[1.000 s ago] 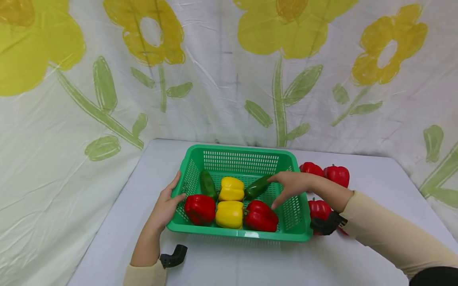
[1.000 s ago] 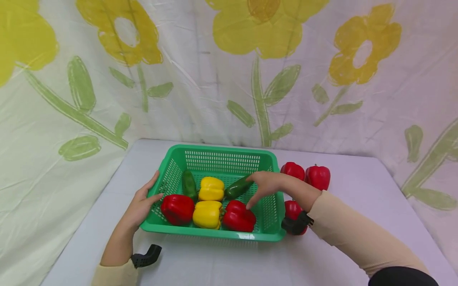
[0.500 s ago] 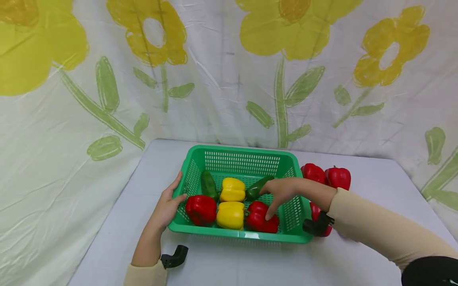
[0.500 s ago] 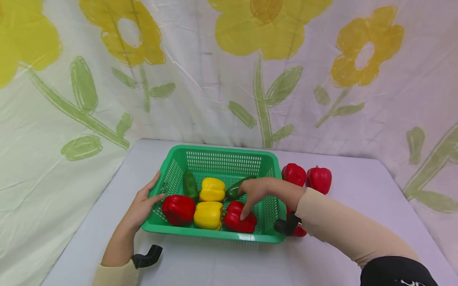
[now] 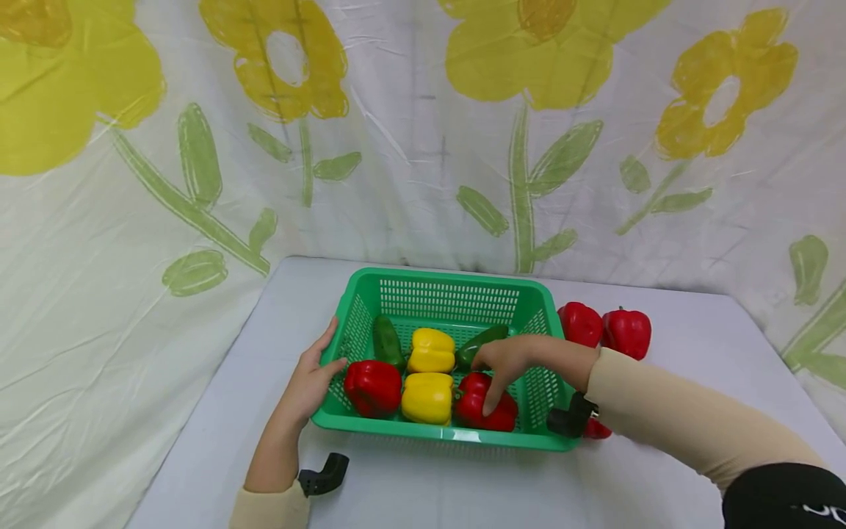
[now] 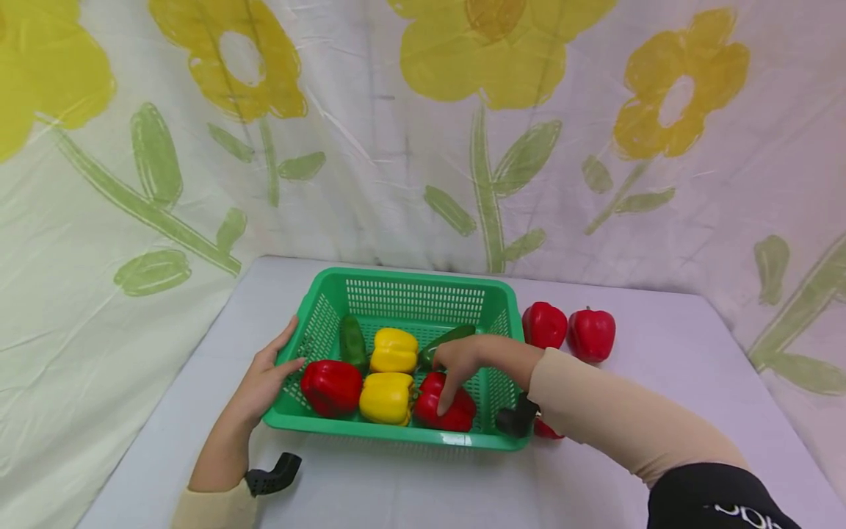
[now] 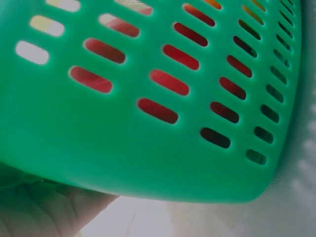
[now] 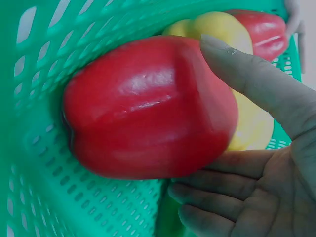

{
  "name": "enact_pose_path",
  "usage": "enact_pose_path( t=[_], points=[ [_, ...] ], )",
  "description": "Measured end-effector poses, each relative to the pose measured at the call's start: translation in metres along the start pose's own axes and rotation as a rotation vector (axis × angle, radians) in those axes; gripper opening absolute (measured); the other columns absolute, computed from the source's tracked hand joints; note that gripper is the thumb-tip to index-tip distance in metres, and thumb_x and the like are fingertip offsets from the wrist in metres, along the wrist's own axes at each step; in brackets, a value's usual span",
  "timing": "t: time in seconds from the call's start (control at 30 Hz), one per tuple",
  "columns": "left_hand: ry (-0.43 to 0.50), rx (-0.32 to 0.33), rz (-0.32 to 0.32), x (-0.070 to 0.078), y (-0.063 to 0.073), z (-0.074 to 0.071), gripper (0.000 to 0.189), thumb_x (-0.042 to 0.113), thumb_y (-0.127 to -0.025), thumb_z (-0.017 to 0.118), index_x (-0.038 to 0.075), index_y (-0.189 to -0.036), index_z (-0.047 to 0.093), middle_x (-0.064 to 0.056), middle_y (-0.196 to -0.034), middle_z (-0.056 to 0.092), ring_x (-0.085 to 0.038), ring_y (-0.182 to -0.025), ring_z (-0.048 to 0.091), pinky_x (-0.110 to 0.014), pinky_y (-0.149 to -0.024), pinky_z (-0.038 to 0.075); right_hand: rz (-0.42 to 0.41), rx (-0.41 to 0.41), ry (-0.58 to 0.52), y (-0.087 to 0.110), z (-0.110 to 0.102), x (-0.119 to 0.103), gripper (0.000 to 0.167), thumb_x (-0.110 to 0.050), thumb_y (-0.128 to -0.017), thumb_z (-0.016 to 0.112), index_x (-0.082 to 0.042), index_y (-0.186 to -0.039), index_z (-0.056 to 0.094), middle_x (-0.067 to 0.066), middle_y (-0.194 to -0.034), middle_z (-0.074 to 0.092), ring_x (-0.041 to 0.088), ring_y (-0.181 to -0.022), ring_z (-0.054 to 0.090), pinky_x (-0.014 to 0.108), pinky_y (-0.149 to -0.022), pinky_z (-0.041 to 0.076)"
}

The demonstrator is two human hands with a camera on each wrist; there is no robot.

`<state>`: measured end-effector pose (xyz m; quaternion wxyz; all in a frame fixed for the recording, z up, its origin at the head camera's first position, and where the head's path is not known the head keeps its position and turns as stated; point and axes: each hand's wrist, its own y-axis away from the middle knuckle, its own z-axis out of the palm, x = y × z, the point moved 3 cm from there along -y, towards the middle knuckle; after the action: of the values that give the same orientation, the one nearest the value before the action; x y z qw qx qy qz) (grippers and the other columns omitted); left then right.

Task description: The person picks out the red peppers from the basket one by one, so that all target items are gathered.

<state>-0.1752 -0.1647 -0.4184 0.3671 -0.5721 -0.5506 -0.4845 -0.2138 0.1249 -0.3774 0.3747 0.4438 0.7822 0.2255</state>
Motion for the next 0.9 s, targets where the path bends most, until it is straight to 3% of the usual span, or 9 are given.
enact_pose_path(
  t=[0.23, 0.47, 0.9],
  points=[
    [-0.008, 0.007, -0.004, 0.0, 0.0, 0.0, 0.066, 0.003, -0.094, 0.042, 0.017, -0.151, 0.011, -0.001, -0.157, 0.009, -0.025, -0.145, 0.004, -0.05, -0.115, 0.014, 0.023, -0.004, 0.031, -0.009, 0.007, 0.0, 0.075, -0.035, -0.07, 0.08, -0.004, -0.13, 0.05, 0.003, -0.119, 0.056, 0.02, -0.108, 0.047, 0.038, -0.087, 0.051],
    [-0.012, 0.012, -0.006, 0.0, 0.0, 0.001, 0.066, 0.003, -0.094, 0.042, 0.017, -0.151, 0.012, -0.002, -0.157, 0.009, -0.026, -0.145, 0.004, -0.051, -0.115, 0.014, 0.011, -0.05, -0.001, -0.016, 0.01, 0.0, 0.057, -0.033, -0.07, 0.081, -0.009, -0.117, 0.058, -0.003, -0.099, 0.059, 0.014, -0.095, 0.052, 0.032, -0.081, 0.053],
    [-0.004, 0.006, -0.001, 0.0, -0.001, 0.001, 0.066, 0.003, -0.094, 0.042, 0.017, -0.151, 0.011, -0.003, -0.157, 0.009, -0.026, -0.145, 0.005, -0.05, -0.114, 0.015, 0.044, -0.095, 0.014, -0.024, 0.014, -0.004, 0.046, -0.037, -0.07, 0.08, -0.015, -0.105, 0.06, -0.006, -0.092, 0.06, 0.011, -0.09, 0.054, 0.028, -0.077, 0.053]
  ],
)
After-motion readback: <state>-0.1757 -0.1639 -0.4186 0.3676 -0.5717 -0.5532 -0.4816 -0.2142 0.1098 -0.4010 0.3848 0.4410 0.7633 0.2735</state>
